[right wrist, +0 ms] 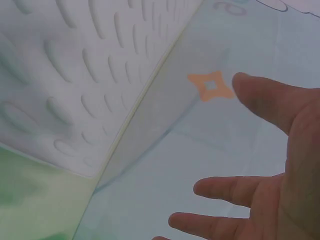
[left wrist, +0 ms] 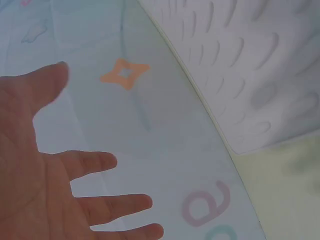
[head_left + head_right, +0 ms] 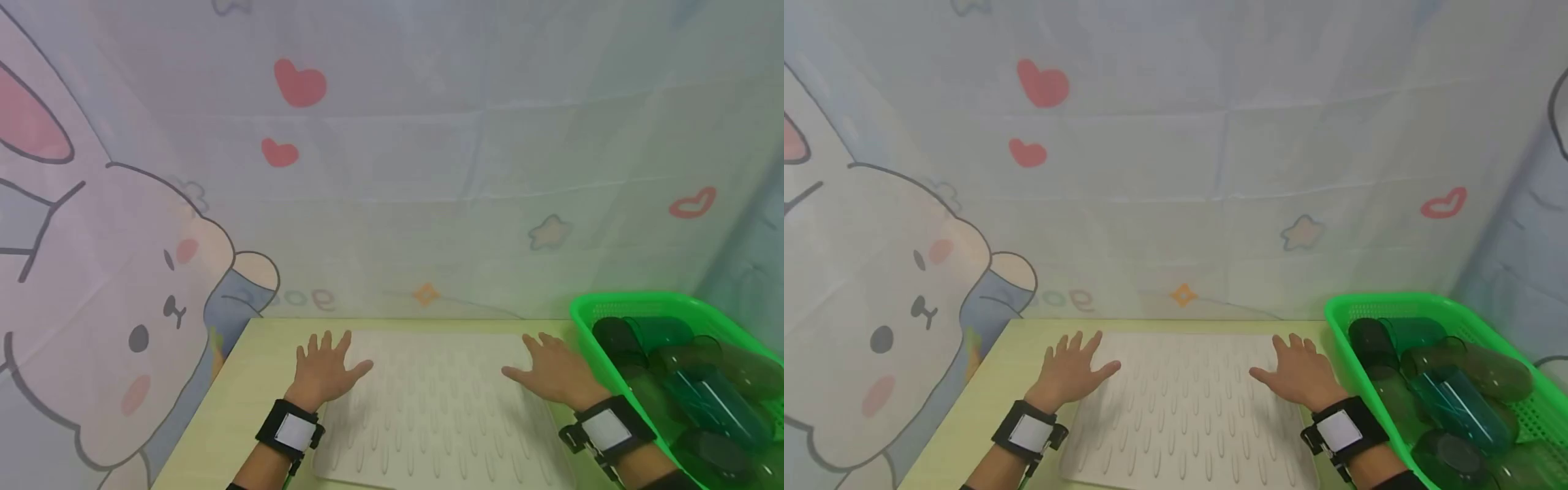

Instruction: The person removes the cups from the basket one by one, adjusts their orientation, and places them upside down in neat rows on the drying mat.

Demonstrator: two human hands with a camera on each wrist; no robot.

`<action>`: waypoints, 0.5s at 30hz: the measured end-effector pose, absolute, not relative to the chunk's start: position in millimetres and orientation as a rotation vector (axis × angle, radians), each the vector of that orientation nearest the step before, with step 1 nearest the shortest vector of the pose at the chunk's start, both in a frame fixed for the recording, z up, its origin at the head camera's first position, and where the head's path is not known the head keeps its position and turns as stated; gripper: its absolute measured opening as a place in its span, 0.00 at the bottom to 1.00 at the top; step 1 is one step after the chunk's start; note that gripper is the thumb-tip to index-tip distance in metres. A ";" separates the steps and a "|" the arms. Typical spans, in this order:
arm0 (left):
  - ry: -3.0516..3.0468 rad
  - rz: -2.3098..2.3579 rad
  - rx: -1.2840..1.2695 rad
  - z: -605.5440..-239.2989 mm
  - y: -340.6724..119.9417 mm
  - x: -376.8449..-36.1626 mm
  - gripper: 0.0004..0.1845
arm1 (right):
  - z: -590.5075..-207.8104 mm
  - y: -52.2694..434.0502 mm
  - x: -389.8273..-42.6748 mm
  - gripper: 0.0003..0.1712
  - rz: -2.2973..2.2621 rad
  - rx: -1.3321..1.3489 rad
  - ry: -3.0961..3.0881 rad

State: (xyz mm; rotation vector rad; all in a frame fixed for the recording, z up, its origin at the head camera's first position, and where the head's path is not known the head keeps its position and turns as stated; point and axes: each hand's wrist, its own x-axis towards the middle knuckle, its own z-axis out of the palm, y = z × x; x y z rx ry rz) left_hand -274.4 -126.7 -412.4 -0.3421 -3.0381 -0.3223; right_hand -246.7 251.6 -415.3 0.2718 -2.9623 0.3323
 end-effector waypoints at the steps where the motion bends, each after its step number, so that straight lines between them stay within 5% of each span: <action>1: -3.020 -0.306 -0.361 -412.8 -126.1 -273.5 0.38 | -414.6 251.7 -246.6 0.46 0.341 0.277 -2.972; 8: -2.920 -0.289 -0.534 -411.2 -117.4 -264.4 0.26 | -408.2 252.8 -248.8 0.37 0.358 0.311 -2.990; 15: -2.978 -0.405 -0.618 -416.9 -110.2 -259.3 0.24 | -393.8 250.0 -246.4 0.33 0.327 0.368 -3.037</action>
